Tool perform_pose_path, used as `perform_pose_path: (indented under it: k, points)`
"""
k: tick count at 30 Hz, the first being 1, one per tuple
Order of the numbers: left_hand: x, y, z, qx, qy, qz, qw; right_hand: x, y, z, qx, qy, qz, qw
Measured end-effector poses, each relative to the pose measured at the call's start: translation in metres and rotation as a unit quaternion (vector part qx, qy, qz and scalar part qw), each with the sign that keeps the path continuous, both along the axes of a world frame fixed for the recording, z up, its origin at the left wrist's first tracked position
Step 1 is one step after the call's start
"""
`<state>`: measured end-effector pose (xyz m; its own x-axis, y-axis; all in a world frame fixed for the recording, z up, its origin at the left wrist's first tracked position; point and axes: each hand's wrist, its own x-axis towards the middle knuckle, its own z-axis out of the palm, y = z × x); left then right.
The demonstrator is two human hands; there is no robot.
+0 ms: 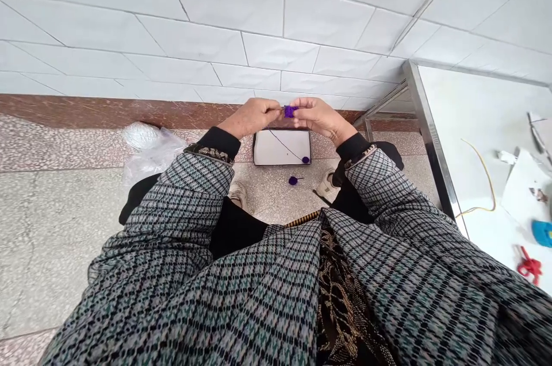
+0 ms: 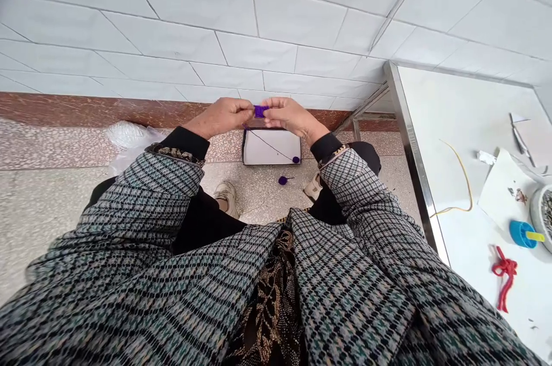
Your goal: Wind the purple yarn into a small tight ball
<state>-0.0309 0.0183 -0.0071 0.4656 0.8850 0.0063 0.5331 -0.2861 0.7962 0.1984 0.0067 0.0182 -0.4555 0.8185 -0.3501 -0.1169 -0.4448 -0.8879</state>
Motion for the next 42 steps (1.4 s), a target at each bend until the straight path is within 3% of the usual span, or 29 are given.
perform_pose_path:
  k: [4, 7, 11, 14, 17, 20, 23, 26, 28, 31, 34, 38, 42]
  points:
    - [0.022, -0.019, 0.002, -0.017, -0.026, -0.085, 0.996, 0.003, -0.015, 0.010, -0.004, 0.064, -0.128, 0.990]
    - [0.037, -0.043, 0.004, 0.004, -0.020, -0.122, 0.992, 0.000, -0.026, 0.016, 0.014, 0.027, -0.189, 0.982]
    - [0.044, -0.073, 0.008, 0.060, -0.012, -0.121, 0.991, 0.000, -0.047, 0.016, 0.058, -0.153, -0.144, 0.976]
    - [0.039, -0.083, 0.015, 0.102, -0.025, -0.072, 0.992, 0.004, -0.071, 0.015, 0.046, -0.201, -0.064, 0.976]
    - [0.032, -0.086, 0.021, 0.097, -0.022, -0.023, 0.995, 0.013, -0.091, 0.017, 0.030, -0.134, -0.014, 0.990]
    - [0.033, -0.091, 0.025, 0.060, -0.016, -0.010, 0.998, 0.019, -0.097, 0.021, 0.025, -0.002, -0.038, 0.999]
    - [0.043, -0.102, 0.027, 0.026, -0.004, -0.053, 0.998, 0.019, -0.085, 0.021, 0.046, 0.070, -0.099, 0.991]
    - [0.054, -0.108, 0.030, 0.022, 0.023, -0.101, 0.994, 0.015, -0.065, 0.016, 0.089, 0.034, -0.131, 0.987]
    - [0.055, -0.104, 0.033, 0.042, 0.035, -0.103, 0.993, 0.015, -0.052, 0.009, 0.110, -0.048, -0.106, 0.987]
    - [0.048, -0.081, 0.036, 0.065, 0.042, -0.059, 0.995, 0.019, -0.039, -0.001, 0.106, -0.145, -0.004, 0.984]
    - [0.039, -0.044, 0.035, 0.053, 0.057, -0.005, 0.997, 0.026, -0.028, -0.003, 0.080, -0.095, 0.051, 0.991]
    - [0.040, 0.000, 0.022, -0.007, 0.058, 0.002, 0.998, 0.024, 0.001, 0.009, 0.067, -0.002, -0.026, 0.997]
    - [0.053, 0.016, 0.003, -0.047, 0.042, -0.091, 0.994, 0.012, 0.039, 0.009, 0.087, -0.065, -0.132, 0.985]
